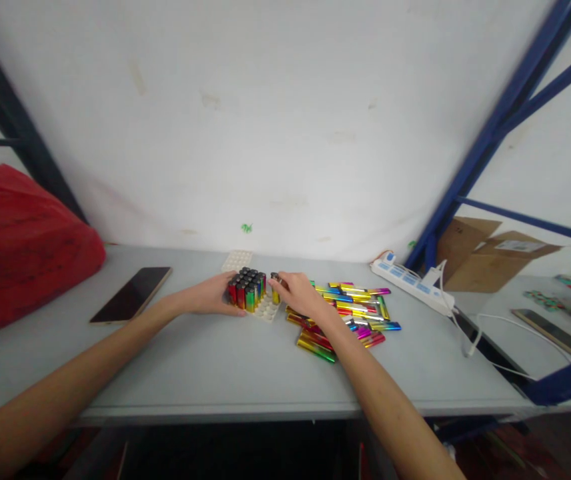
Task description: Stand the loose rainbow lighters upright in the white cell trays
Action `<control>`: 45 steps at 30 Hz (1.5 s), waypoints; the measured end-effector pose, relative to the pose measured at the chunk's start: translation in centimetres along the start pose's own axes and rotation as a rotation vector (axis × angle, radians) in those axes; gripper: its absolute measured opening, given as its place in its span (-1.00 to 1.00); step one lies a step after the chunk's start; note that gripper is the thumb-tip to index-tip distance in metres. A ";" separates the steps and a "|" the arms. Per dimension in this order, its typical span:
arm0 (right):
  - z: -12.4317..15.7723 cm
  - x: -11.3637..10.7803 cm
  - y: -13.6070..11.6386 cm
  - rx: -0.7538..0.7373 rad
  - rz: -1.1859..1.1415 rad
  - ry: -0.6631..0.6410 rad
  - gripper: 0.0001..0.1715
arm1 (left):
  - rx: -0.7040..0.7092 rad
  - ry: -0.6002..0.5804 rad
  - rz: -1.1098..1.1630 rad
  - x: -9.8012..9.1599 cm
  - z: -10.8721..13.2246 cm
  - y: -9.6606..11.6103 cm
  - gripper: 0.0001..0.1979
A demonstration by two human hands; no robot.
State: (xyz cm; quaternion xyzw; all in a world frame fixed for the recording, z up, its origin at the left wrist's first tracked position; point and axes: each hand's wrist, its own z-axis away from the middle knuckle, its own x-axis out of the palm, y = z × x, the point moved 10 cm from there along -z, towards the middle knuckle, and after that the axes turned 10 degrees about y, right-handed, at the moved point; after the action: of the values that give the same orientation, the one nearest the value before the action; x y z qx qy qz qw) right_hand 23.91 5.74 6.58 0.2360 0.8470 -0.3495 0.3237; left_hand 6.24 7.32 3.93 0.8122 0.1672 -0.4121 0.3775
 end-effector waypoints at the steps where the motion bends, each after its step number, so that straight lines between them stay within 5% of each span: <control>1: 0.0 0.0 0.3 0.023 -0.003 0.002 -0.39 | 0.004 0.000 0.002 0.0 0.0 0.0 -0.29; 15: -0.2 1.8 1.2 -0.004 0.109 -0.033 -0.66 | 0.034 -0.050 -0.030 0.3 0.1 0.7 -0.41; 23: 0.3 1.6 0.8 -0.001 0.057 -0.159 -0.68 | 0.036 -0.036 -0.044 0.3 0.1 0.4 -0.38; 27: -0.1 -1.4 2.8 0.022 0.132 -0.046 -0.55 | 0.029 -0.036 -0.036 0.4 0.1 0.1 -0.38; 30: -0.3 -3.4 5.6 0.078 0.301 0.078 -0.69 | 0.010 -0.036 -0.042 0.6 0.1 -0.4 -0.35; 38: 0.8 -0.5 8.9 0.123 0.379 -0.157 -0.73 | 0.034 -0.041 -0.064 0.7 0.0 -0.3 -0.36; 42: 0.7 -0.4 9.1 0.136 0.369 -0.148 -0.81 | 0.099 -0.041 -0.049 0.6 0.0 0.4 -0.39; 45: 0.3 -1.4 9.0 0.131 0.311 -0.011 -0.84 | 0.063 -0.033 -0.055 0.5 0.1 0.2 -0.39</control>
State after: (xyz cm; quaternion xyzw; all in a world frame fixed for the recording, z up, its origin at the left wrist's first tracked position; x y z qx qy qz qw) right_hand 30.62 11.06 3.46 0.3831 0.7739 -0.3509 0.3623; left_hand 6.61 7.15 3.58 0.8120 0.1701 -0.4407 0.3428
